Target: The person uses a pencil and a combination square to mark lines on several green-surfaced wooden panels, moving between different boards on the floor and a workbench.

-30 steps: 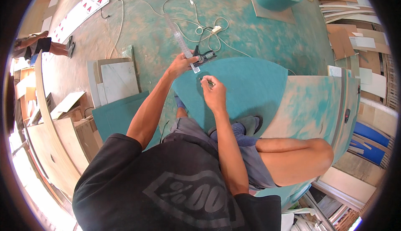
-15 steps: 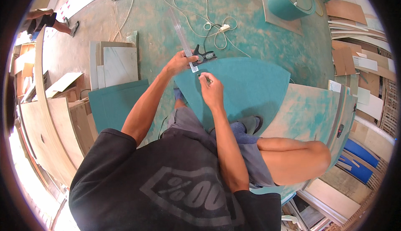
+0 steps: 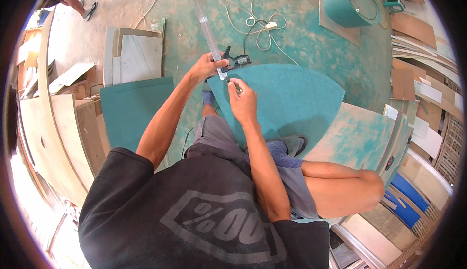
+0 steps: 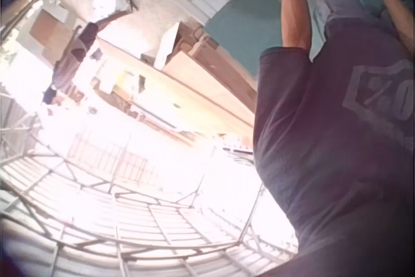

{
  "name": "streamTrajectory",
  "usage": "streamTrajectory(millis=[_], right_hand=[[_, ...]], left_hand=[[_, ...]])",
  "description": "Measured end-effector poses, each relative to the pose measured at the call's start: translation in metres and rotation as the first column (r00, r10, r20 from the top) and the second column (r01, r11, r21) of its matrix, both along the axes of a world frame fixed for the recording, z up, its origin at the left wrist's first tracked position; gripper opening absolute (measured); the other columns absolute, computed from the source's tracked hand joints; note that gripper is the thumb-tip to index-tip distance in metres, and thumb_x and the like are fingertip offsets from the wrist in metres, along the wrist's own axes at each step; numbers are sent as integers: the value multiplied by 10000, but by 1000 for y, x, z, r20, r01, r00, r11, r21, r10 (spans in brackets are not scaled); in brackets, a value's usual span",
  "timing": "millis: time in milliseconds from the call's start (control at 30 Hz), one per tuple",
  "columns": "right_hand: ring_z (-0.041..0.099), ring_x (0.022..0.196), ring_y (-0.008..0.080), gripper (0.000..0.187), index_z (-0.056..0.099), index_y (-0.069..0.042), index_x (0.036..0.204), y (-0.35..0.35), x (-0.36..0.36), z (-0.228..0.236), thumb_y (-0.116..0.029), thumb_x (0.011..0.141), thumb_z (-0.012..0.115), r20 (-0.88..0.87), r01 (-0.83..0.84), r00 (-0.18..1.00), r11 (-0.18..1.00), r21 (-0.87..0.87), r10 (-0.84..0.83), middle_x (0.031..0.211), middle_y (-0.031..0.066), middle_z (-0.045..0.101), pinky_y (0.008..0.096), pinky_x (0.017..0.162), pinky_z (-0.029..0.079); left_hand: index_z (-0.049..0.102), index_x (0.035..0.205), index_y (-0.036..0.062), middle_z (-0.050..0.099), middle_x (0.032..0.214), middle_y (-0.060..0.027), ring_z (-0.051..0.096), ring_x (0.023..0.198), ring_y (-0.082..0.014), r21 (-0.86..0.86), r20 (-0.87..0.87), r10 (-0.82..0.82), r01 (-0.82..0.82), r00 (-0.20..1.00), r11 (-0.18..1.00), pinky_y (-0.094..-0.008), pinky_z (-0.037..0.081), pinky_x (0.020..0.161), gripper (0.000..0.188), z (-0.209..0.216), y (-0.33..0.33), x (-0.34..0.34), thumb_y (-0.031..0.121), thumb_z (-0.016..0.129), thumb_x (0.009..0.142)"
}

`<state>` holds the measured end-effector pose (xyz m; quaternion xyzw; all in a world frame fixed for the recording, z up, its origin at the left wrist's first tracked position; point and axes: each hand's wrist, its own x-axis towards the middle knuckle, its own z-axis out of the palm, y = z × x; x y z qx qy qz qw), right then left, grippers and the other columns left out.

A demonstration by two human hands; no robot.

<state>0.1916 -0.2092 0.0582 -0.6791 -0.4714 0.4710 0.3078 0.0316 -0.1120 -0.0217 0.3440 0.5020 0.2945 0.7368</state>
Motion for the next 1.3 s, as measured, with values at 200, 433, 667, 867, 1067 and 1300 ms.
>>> streamTrajectory(millis=[200, 433, 667, 867, 1067, 1300], right_hand=[[679, 711, 193, 285, 690, 33, 1086, 4, 1, -7, -219, 968, 631, 16, 5, 1000, 999, 42, -6, 880, 155, 733, 356, 641, 517], [628, 594, 187, 276, 700, 17, 1087, 7, -5, -5, -216, 957, 633, 129, -35, 991, 994, 100, 22, 754, 174, 692, 347, 582, 485], [606, 538, 213, 246, 703, -4, 1080, 7, -7, -3, -202, 954, 630, 127, -54, 991, 995, 78, 44, 688, 183, 659, 371, 546, 462], [535, 579, 79, 230, 700, 13, 1088, 9, -17, 8, -172, 971, 625, 164, -109, 981, 993, 38, 101, 703, 79, 670, 292, 529, 432], [493, 525, 86, 222, 705, 6, 1073, 3, -28, 7, -173, 965, 630, 166, -137, 978, 988, 70, 124, 604, 73, 588, 306, 498, 406], [502, 519, 96, 222, 700, 12, 1072, 1, -35, 5, -170, 964, 631, 168, -171, 974, 980, 105, 152, 610, 95, 601, 312, 496, 410]], left_hand=[[582, 1187, -8, 710, 1037, -97, 693, 956, -171, 1, -22, -94, 94, 995, 996, -322, 560, 789, 363, 2, 5, -2, 181, 716, 908], [633, 1120, 11, 731, 1001, -87, 675, 891, -145, 25, -56, -114, 115, 992, 993, -306, 537, 740, 297, 10, 6, -2, 211, 697, 910], [631, 1124, 5, 729, 996, -91, 673, 889, -143, 33, -44, -107, 109, 993, 994, -296, 534, 744, 302, 4, 4, -5, 204, 702, 908], [627, 1114, 5, 728, 980, -82, 653, 861, -119, 32, -87, -56, 59, 995, 998, -284, 512, 706, 300, 10, -4, -14, 207, 708, 909], [650, 1029, -6, 721, 924, -73, 631, 787, -121, 75, -128, -42, 52, 991, 996, -293, 492, 662, 279, 12, -12, -27, 220, 718, 881], [659, 1015, 6, 722, 924, -76, 630, 802, -125, 89, -139, -44, 56, 989, 994, -296, 482, 695, 243, 21, -17, -37, 207, 706, 888]])
